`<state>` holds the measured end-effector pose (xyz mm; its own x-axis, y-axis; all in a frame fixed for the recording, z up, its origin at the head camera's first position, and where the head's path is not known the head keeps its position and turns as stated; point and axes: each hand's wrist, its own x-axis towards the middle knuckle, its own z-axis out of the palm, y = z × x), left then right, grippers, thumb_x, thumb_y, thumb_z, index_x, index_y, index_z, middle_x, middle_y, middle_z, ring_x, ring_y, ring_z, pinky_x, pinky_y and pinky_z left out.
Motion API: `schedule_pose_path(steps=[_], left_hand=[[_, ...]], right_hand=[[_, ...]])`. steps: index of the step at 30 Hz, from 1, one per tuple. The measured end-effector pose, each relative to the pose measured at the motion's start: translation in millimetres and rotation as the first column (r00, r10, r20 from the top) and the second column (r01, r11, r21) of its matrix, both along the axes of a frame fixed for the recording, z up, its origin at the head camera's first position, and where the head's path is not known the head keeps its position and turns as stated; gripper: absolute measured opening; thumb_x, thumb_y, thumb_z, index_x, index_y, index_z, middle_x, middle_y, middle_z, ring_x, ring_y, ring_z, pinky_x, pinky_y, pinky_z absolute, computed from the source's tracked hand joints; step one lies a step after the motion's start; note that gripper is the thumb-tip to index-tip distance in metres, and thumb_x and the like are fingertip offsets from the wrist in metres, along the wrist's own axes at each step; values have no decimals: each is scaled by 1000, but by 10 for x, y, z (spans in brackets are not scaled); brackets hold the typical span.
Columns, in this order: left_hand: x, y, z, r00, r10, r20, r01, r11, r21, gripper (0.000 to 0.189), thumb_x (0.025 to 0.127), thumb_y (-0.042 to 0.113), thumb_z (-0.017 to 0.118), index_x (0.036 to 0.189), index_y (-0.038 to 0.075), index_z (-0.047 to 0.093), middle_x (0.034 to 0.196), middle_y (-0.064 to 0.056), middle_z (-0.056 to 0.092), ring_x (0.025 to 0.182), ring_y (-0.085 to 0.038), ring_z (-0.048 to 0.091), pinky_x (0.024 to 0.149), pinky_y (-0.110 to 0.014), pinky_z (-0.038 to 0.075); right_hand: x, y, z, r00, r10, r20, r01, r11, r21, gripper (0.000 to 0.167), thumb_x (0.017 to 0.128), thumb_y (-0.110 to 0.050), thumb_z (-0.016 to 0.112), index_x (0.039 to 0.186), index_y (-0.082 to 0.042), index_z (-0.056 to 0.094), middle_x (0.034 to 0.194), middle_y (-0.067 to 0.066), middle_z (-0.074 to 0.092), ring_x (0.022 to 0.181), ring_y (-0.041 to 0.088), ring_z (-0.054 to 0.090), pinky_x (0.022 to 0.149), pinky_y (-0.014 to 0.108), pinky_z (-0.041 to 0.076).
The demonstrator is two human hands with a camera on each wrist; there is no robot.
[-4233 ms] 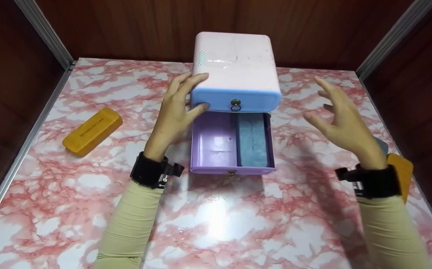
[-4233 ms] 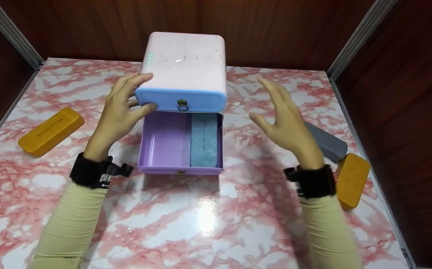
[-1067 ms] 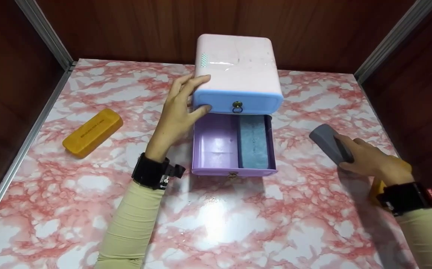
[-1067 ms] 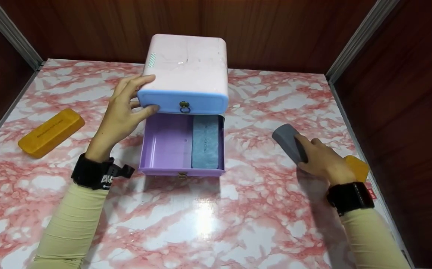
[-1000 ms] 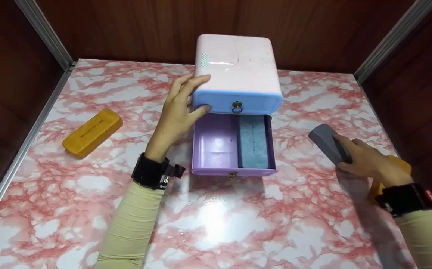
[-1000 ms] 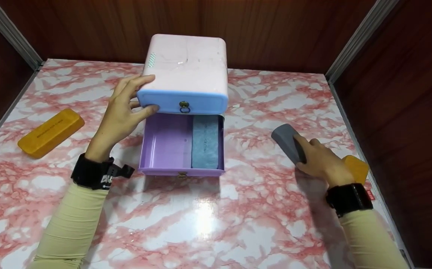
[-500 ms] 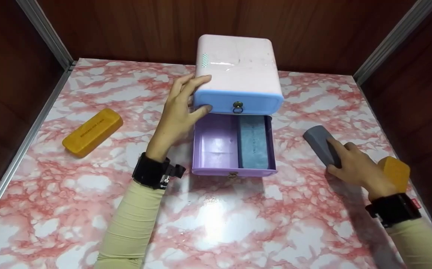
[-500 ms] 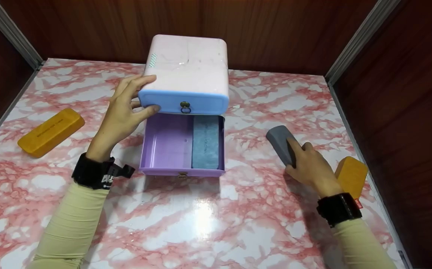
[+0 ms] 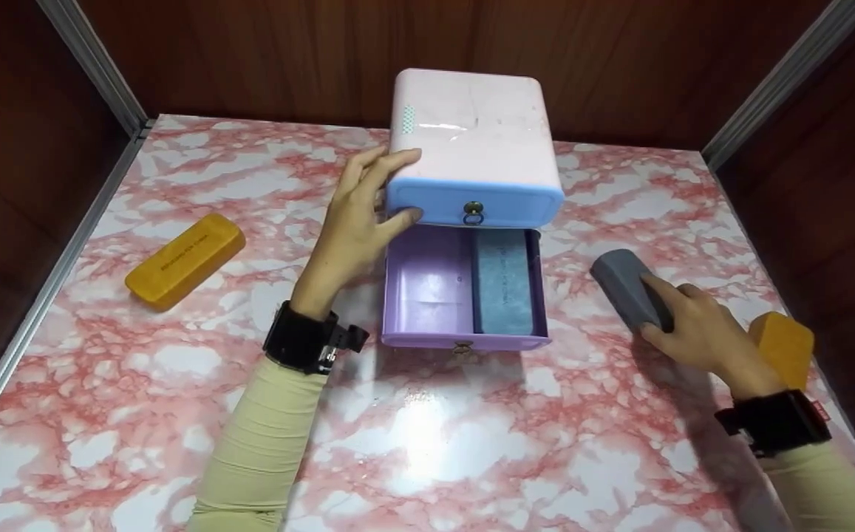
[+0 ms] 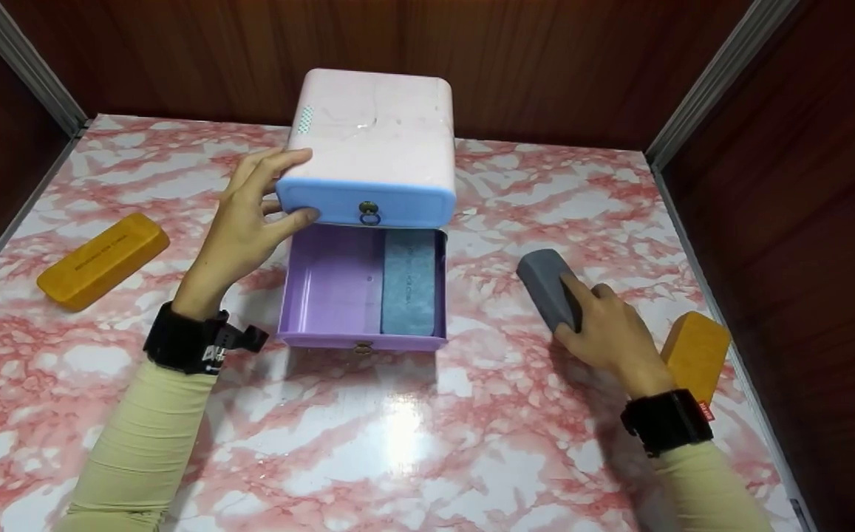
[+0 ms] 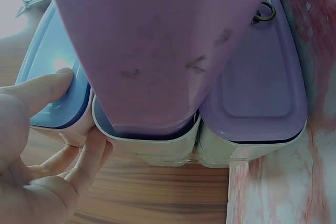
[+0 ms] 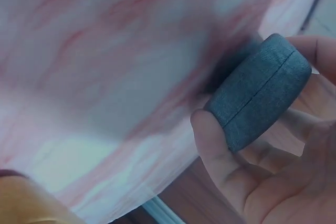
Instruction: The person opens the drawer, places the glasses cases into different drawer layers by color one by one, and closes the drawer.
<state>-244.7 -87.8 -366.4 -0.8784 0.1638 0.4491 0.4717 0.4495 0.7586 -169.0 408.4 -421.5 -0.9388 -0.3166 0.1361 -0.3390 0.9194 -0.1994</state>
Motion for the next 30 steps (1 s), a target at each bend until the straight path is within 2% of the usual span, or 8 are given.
schedule_pose_path(steps=[4,11,19,24,30], left_hand=[[2,-2,9,1000,0,-10,0,1000,-10,65,93,21,84,152,32,58,162,-12,38,145,-32,47,113,-44,51],[0,-9,10,1000,11,-7,-11,1000,-29,66,93,22,84,152,33,57,162,-10,39,145,-33,46,113,-45,49],[4,-13,8,1000,17,4,-16,999,-34,67,93,23,85,152,35,57,163,-9,39,145,-33,46,113,-46,49],[7,-16,8,1000,20,-6,-20,999,-33,66,93,23,85,152,35,57,162,-10,39,147,-32,45,113,-45,49],[8,-3,6,1000,14,5,-14,1000,-18,66,93,22,84,152,35,57,162,-8,39,146,-31,46,113,-42,50]], right_hand=[[42,-98,124,999,5,-42,-7,999,-32,79,87,-19,77,159,-5,45,117,41,60,81,46,63,64,64,54],[181,-365,450,996,-14,-92,5,995,-97,78,89,-20,77,161,-14,47,117,32,60,77,37,60,59,44,49],[396,-687,746,978,77,-193,-101,988,-116,80,84,-17,80,159,-18,51,119,25,64,76,28,57,57,34,44],[513,-881,873,970,124,-209,-152,981,-122,82,83,-16,81,159,-21,52,119,20,65,76,22,56,58,32,47],[568,-1096,947,964,183,-192,-208,970,-123,82,83,-17,82,159,-23,52,123,17,67,79,20,59,59,32,51]])
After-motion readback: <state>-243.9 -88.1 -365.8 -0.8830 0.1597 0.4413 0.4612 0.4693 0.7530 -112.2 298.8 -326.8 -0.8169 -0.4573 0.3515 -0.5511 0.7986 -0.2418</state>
